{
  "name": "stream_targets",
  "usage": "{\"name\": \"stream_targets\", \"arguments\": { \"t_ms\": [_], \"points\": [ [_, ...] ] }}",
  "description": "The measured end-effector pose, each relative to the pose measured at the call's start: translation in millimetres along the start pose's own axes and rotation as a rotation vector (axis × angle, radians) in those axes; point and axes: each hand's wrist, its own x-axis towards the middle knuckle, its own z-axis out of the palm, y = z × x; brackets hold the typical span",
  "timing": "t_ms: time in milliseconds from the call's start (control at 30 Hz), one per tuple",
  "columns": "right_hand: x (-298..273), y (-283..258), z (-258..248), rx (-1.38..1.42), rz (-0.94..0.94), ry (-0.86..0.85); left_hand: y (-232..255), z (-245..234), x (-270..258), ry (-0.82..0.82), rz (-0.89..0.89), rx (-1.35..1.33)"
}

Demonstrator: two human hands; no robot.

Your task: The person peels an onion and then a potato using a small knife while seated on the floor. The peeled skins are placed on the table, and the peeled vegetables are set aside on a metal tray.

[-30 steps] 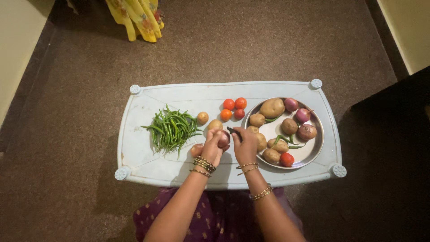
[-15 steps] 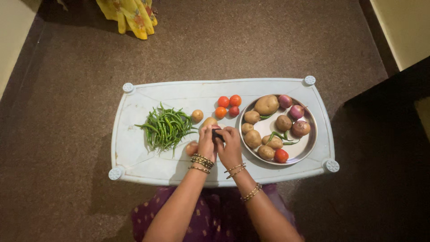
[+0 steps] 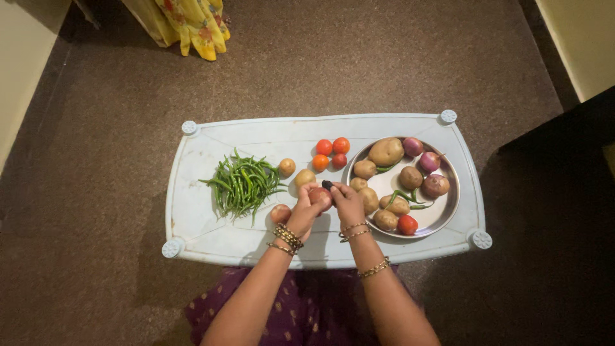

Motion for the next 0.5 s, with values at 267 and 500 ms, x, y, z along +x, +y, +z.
{"name": "stream_targets", "arguments": {
  "t_ms": [267,500],
  "points": [
    [-55.5,-40.0,44.2,-0.58,-0.749,0.129,-10.0,-12.7,20.1,0.252,-0.007,-0.49],
    [-5.3,8.8,9.7,-0.052,-0.109,0.057,-2.2,-14.6,7.3,0.061,-0.131,-0.199]
  ]
}}
